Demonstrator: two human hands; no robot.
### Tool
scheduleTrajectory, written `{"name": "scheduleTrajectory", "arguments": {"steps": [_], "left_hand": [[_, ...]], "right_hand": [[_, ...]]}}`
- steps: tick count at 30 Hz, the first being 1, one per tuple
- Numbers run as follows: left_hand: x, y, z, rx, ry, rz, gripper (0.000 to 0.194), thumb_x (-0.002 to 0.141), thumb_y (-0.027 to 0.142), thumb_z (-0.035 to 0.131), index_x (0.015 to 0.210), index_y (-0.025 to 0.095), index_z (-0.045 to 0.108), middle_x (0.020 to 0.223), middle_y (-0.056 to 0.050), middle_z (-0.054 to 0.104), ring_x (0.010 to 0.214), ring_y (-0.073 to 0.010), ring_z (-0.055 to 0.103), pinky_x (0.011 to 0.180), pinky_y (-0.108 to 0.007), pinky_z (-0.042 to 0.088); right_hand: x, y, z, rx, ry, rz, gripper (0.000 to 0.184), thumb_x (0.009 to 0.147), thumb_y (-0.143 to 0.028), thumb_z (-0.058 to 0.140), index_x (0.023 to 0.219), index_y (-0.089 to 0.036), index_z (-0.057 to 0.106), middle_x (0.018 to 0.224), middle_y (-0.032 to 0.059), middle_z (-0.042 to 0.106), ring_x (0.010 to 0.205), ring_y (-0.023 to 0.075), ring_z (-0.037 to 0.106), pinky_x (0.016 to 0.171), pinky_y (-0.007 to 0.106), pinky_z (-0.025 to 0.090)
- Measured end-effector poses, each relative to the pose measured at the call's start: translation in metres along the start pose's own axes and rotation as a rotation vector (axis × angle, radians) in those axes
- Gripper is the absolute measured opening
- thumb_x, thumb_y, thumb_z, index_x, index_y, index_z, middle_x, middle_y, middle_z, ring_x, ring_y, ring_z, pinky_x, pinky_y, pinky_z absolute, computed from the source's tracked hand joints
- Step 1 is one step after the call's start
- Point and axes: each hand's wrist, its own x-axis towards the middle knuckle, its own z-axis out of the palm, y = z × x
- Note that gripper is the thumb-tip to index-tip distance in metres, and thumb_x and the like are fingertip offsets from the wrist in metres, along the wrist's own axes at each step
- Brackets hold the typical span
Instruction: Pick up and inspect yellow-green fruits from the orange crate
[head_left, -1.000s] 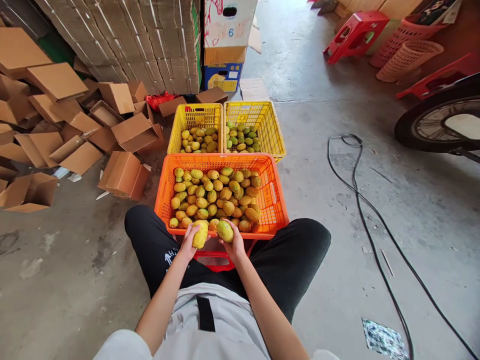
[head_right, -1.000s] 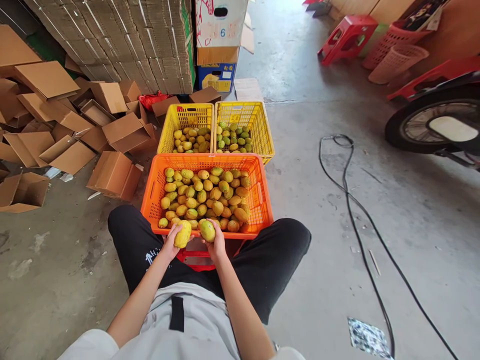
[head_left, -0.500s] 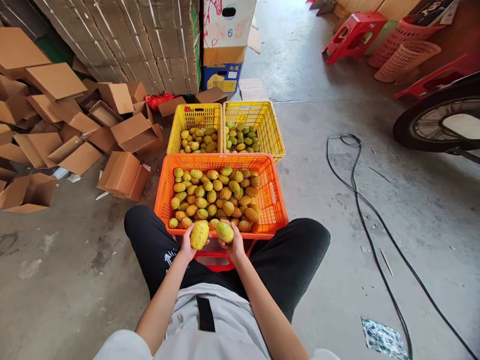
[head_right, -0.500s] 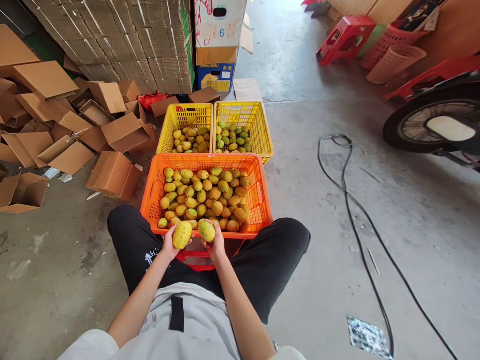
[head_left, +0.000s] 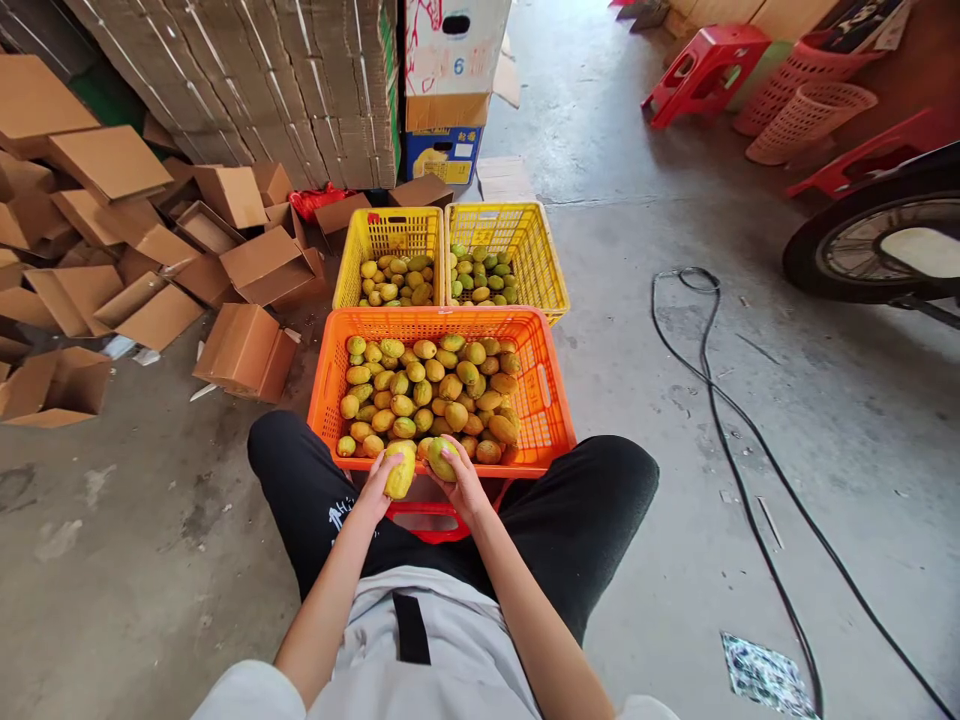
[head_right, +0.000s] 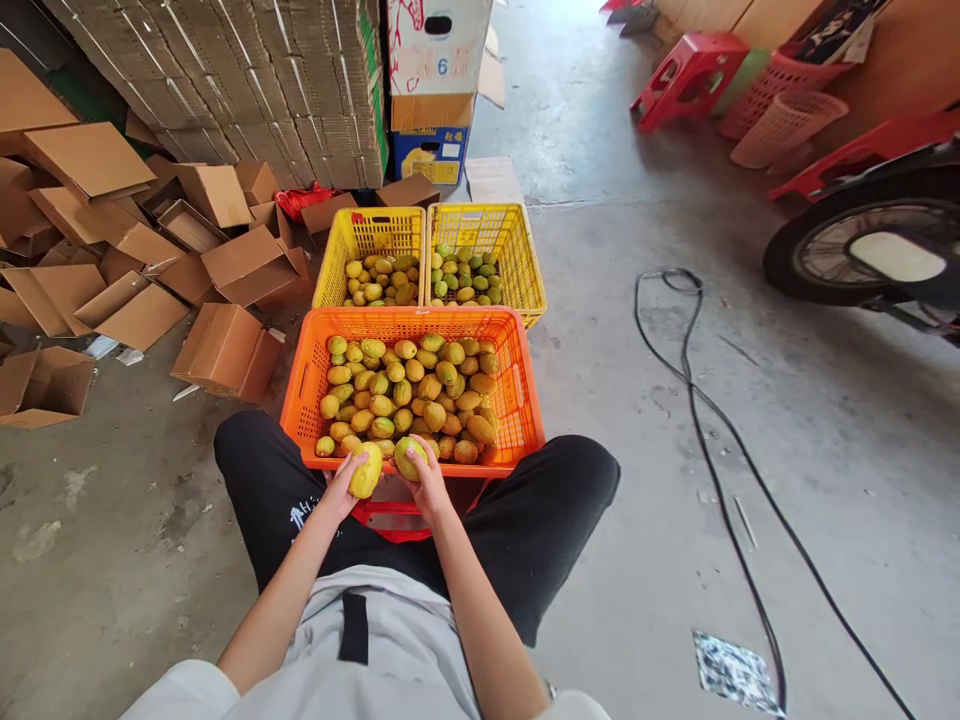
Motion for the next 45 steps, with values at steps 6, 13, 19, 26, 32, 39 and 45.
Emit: {"name": "scheduleTrajectory", "arguments": {"steps": [6,13,19,26,32,39,45], "left_hand": [[-0.002,0.005,0.006,-0.079,0.074,-0.011,0.022,0.088,0.027,0.073,0.104,0.013,0.071,0.082,-0.007,0.078,0.069,-0.0178,0.074,0.064,-0.027,0.062],[-0.006,0.008,0.009,-0.143,-0.078,-0.007,0.037,0.103,0.035,0.055,0.130,0.014,0.068,0.102,-0.012,0.080,0.087,-0.0238,0.079,0.082,-0.038,0.066],[-0.006,0.009,0.010,-0.147,0.046,-0.040,0.037,0.106,0.035,0.049,0.128,0.012,0.067,0.096,-0.012,0.080,0.087,-0.0244,0.079,0.083,-0.040,0.066],[0.000,-0.001,0.004,0.017,-0.010,0.046,0.035,0.086,0.032,0.081,0.112,0.014,0.066,0.092,-0.012,0.079,0.070,-0.0214,0.077,0.063,-0.031,0.065],[0.000,-0.004,0.002,0.000,-0.027,0.084,0.057,0.066,0.026,0.098,0.111,0.019,0.064,0.096,-0.007,0.078,0.084,-0.0222,0.078,0.080,-0.034,0.066],[-0.001,-0.001,0.002,-0.042,0.133,0.011,0.050,0.079,0.020,0.085,0.124,0.021,0.064,0.097,-0.004,0.079,0.082,-0.0181,0.077,0.069,-0.024,0.061],[-0.002,0.002,0.008,-0.090,0.067,-0.027,0.026,0.096,0.034,0.069,0.113,0.016,0.073,0.088,-0.008,0.080,0.081,-0.0222,0.078,0.072,-0.029,0.064]], "right_hand": [[0.006,0.006,-0.003,-0.026,0.065,0.013,0.035,0.073,-0.046,0.087,0.097,-0.024,0.077,0.096,0.0009,0.080,0.086,0.0185,0.074,0.066,0.024,0.059],[0.020,0.010,-0.011,0.066,0.179,0.119,0.025,0.081,-0.042,0.076,0.096,-0.023,0.072,0.087,0.0055,0.080,0.073,0.0242,0.075,0.054,0.033,0.060],[0.021,0.012,-0.011,0.025,0.146,0.097,0.030,0.085,-0.052,0.072,0.098,-0.025,0.070,0.087,0.0034,0.080,0.070,0.0226,0.074,0.054,0.033,0.061],[0.013,0.012,-0.008,-0.036,0.090,-0.019,0.041,0.070,-0.048,0.090,0.096,-0.027,0.068,0.091,-0.0014,0.077,0.077,0.0187,0.074,0.074,0.033,0.065],[0.007,0.010,-0.004,-0.043,0.044,-0.010,0.040,0.069,-0.040,0.089,0.100,-0.026,0.068,0.093,0.0001,0.077,0.083,0.0213,0.075,0.081,0.037,0.066],[0.005,0.004,-0.002,-0.049,0.000,0.091,0.031,0.084,-0.050,0.069,0.091,-0.020,0.074,0.088,0.0091,0.081,0.077,0.0236,0.075,0.059,0.030,0.061],[0.008,0.003,0.000,-0.003,-0.009,0.147,0.031,0.087,-0.049,0.063,0.092,-0.020,0.071,0.080,0.0096,0.078,0.060,0.0209,0.069,0.040,0.024,0.047]]}}
